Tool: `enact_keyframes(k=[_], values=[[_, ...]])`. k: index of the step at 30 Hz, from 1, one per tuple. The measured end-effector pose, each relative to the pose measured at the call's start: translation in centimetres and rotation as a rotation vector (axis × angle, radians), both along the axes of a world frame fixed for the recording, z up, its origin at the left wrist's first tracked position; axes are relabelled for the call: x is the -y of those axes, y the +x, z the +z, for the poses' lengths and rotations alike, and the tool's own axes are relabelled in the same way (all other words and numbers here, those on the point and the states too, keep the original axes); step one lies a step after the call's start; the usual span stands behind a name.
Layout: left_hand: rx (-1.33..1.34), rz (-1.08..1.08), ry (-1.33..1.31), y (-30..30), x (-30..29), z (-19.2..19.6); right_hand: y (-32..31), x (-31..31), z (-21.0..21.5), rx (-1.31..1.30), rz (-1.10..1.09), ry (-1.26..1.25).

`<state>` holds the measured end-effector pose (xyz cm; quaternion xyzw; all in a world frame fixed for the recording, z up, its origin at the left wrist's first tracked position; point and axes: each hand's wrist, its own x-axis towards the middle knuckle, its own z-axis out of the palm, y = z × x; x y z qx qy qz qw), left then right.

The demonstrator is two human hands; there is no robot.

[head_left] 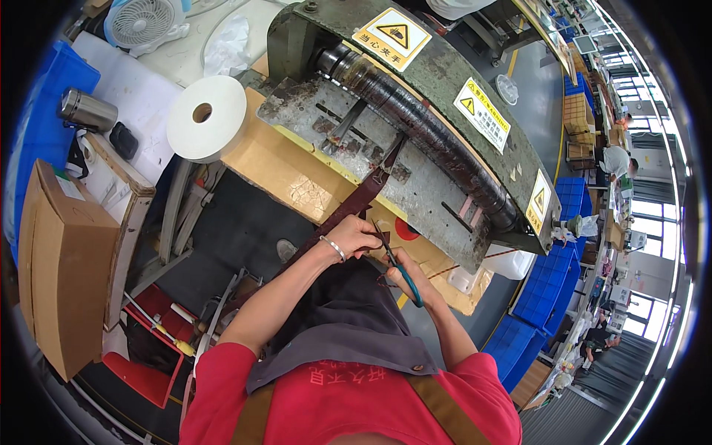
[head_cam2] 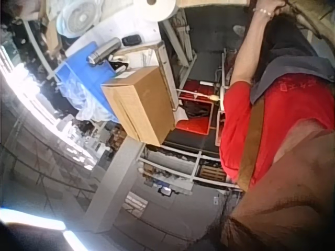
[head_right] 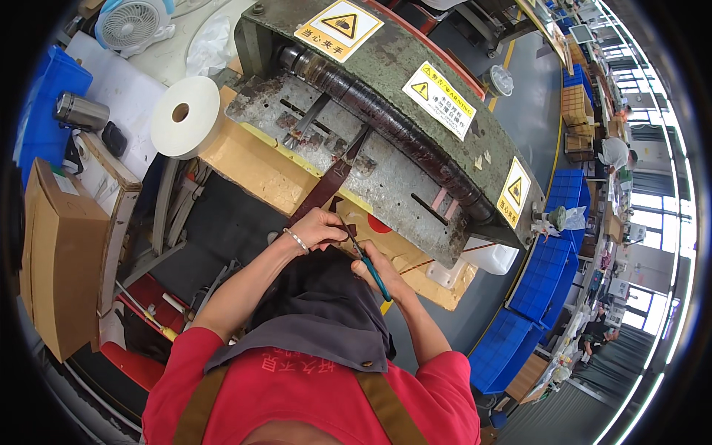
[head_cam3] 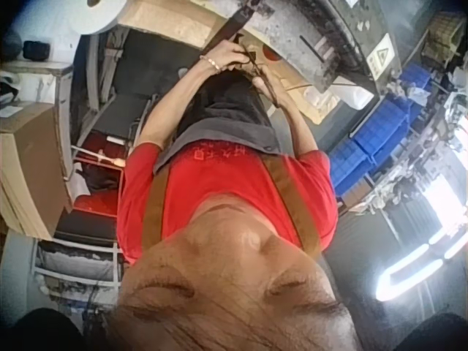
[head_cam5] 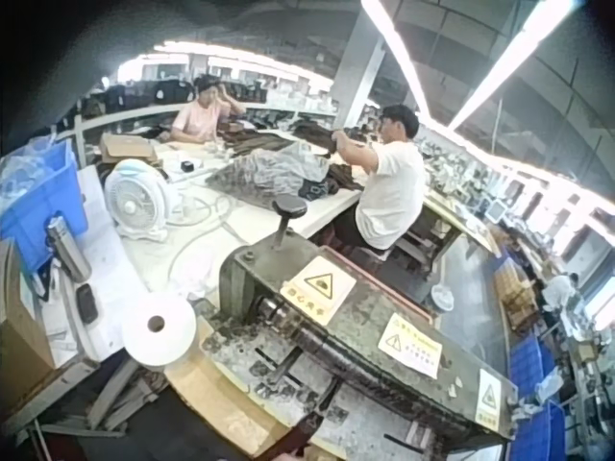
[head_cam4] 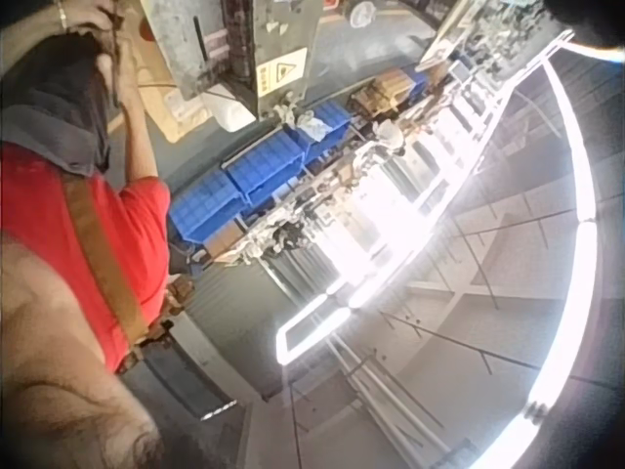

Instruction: The person unwraps a roll of maroon fabric, cuts a strip from it using scissors, and places the strip onto a white plastic rack. The person then unwraps a second roll of maroon fabric, cuts a strip, and proceeds to cut the strip into smaller pieces using scissors.

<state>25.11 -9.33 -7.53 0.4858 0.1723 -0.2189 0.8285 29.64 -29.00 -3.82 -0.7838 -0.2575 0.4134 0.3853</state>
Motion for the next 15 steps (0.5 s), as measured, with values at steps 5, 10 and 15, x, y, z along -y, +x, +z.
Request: enact_keyframes(k=[5, 10, 15], values=[[-0.015, -0.020, -0.015, 0.5, -0.3, -0.1, 0.5, 0.2, 0.3, -0.022, 0.011, -0.124], [-0.022, -0.060, -0.031, 0.9, 0.1, -0.5, 0.8, 0.8, -0.2, 0.048, 0.021, -0.072], [-0.024, -0.092, 0.004, 1.4, 0.2, -0.1, 1.2, 0.2, 0.2, 0.029, -0.036, -0.110]])
